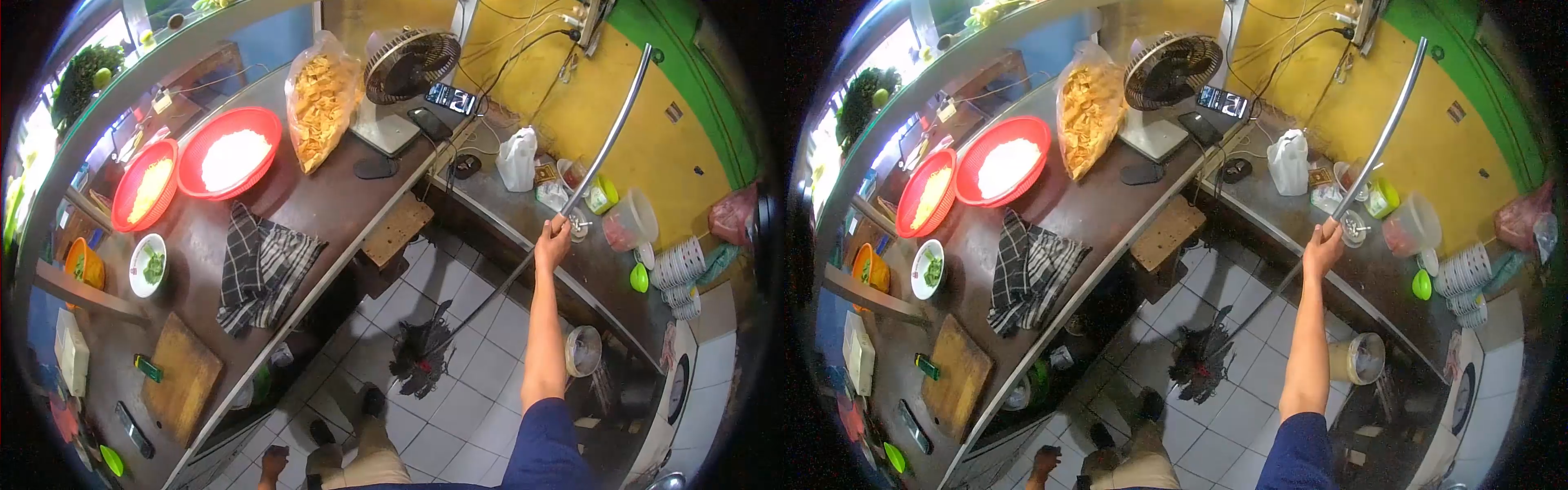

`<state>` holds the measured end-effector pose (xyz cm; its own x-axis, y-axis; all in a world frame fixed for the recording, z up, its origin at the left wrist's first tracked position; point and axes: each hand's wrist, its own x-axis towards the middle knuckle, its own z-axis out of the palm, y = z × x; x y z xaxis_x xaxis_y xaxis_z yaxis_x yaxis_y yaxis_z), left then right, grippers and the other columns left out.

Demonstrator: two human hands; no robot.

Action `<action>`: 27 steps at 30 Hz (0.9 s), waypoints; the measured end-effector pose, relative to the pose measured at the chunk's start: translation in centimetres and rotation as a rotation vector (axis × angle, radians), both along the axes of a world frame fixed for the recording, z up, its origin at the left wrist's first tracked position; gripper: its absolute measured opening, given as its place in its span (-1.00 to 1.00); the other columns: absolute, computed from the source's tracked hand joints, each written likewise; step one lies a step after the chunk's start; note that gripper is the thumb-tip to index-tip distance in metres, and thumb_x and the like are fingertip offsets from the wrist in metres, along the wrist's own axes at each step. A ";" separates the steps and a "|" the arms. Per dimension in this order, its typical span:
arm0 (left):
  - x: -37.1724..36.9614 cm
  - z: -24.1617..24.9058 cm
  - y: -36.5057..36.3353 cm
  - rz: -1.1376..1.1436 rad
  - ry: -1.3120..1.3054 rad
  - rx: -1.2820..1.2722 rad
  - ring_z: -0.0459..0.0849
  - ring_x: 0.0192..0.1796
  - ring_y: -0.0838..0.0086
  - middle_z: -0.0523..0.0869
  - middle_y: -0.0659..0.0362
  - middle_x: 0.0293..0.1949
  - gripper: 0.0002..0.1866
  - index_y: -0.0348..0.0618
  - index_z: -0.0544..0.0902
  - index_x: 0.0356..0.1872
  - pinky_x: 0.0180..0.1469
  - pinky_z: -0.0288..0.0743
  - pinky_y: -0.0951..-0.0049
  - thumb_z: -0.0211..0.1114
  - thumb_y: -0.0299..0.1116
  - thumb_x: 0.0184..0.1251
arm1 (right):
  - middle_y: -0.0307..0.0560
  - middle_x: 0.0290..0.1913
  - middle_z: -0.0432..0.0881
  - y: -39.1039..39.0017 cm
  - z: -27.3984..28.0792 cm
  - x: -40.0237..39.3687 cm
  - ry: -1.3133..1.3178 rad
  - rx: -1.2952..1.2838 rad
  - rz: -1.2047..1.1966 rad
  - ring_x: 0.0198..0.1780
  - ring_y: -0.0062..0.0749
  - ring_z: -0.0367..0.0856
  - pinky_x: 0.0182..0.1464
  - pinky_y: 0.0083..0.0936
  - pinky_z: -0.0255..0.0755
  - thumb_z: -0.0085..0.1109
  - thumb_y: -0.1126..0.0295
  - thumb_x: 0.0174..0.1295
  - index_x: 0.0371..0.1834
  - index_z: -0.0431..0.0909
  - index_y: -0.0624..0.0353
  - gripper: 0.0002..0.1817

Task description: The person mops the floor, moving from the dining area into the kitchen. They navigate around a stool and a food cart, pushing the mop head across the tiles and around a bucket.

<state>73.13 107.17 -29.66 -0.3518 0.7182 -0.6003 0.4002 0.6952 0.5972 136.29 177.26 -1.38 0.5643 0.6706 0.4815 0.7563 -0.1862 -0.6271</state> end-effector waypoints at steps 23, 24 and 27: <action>7.3 33.9 35.0 -1.009 -0.201 0.458 0.52 0.40 0.06 0.49 -0.06 0.43 -0.45 -0.10 0.46 0.43 0.42 0.42 0.05 0.19 -0.08 0.55 | 0.18 0.34 0.53 -10.3 -11.6 -4.4 -0.496 0.215 -0.046 0.38 0.13 0.43 0.39 0.02 0.28 0.38 0.28 0.31 0.32 0.49 0.19 -0.46; 7.3 36.1 37.2 -1.090 -0.150 0.633 0.48 0.46 0.11 0.43 -0.03 0.49 -0.44 -0.03 0.43 0.48 0.47 0.37 0.05 0.19 -0.10 0.54 | 0.14 0.24 0.58 -11.3 -12.9 -6.5 -0.454 0.261 0.001 0.22 0.00 0.57 0.22 -0.13 0.45 0.34 0.30 0.34 0.27 0.52 0.18 -0.54; 6.8 39.3 39.2 -1.262 0.293 0.679 0.35 0.56 0.14 0.36 0.03 0.56 -0.34 0.10 0.35 0.56 0.54 0.27 0.07 0.27 -0.13 0.47 | -0.01 0.15 0.64 -12.6 -24.3 -13.3 0.048 0.126 0.501 -0.01 -0.09 0.69 0.04 -0.36 0.55 0.30 0.30 0.38 0.25 0.53 0.16 -0.59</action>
